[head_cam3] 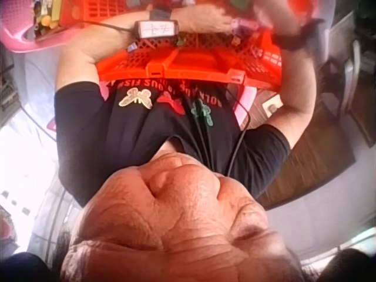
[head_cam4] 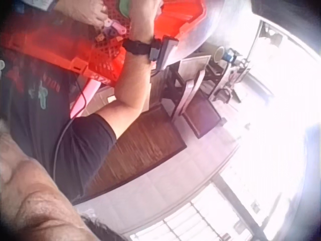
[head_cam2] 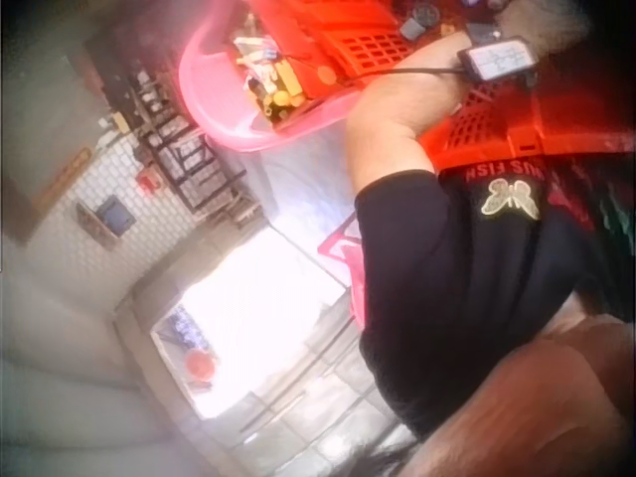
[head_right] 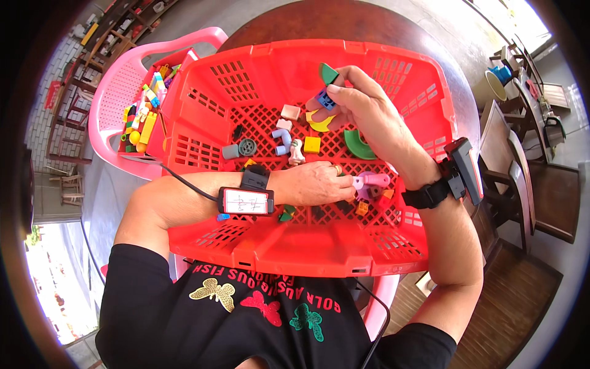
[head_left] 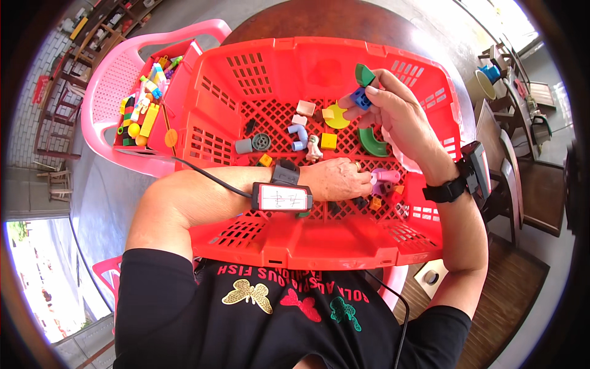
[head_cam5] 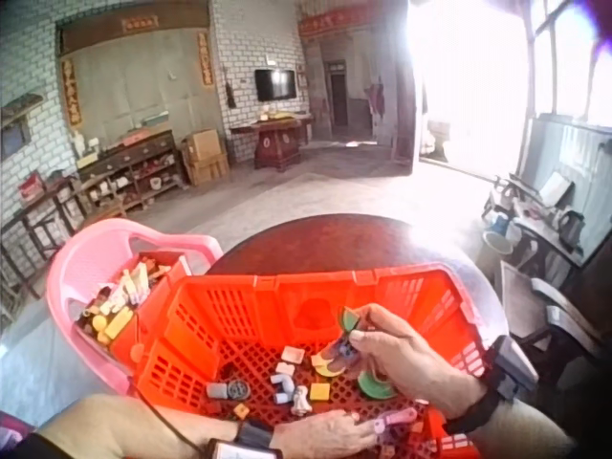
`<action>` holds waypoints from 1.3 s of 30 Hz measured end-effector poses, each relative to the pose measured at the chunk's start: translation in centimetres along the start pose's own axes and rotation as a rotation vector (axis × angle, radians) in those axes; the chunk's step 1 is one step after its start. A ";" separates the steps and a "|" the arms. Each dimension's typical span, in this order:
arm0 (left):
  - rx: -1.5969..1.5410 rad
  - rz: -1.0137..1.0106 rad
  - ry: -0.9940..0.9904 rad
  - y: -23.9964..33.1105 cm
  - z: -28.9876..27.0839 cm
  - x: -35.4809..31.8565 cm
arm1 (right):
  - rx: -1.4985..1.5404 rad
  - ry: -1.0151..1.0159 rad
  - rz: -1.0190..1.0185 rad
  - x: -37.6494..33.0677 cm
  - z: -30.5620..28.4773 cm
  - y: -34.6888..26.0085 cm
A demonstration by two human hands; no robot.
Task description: Assembling and fitting together small plastic building block toy pieces.
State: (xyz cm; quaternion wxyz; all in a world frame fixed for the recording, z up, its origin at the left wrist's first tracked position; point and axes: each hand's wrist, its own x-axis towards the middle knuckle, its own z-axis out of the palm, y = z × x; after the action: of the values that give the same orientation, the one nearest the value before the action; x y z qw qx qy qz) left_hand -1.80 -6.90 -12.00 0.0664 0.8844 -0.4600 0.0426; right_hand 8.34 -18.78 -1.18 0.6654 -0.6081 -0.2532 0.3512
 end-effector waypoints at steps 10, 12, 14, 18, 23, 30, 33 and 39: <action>-0.277 -0.389 0.054 -3.2 -5.9 0.2 | 0.179 0.080 -0.091 -0.1 -0.7 -0.4; -0.400 -0.475 0.185 -4.6 -8.5 -0.2 | 0.316 0.109 -0.175 0.0 -0.8 -0.5; -0.749 -0.595 0.327 -6.0 -9.9 -0.6 | 0.320 0.131 -0.211 0.0 -0.8 -0.6; -1.290 -0.702 0.475 -7.1 -11.5 -1.2 | 0.377 0.137 -0.268 -0.1 -0.9 -0.7; -1.628 -0.729 0.559 -7.4 -12.0 -1.2 | 0.426 0.182 -0.276 -0.1 -1.0 -0.7; -1.544 -0.657 0.619 -7.7 -12.0 -1.0 | 0.341 0.174 -0.198 0.1 -0.1 -0.3; -1.556 -0.539 0.543 -7.8 -12.1 -1.3 | 0.364 0.166 -0.191 0.1 -0.2 -0.5; -1.991 -0.520 0.620 -7.9 -12.7 -1.3 | 0.377 0.185 -0.226 0.0 -0.5 -0.5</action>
State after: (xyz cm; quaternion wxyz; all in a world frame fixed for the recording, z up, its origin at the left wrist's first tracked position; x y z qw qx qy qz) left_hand 3.77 0.57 -0.29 0.8779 0.4541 -0.0485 -0.1441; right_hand 8.79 -19.15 -0.71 0.8225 -0.4706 -0.1877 0.2584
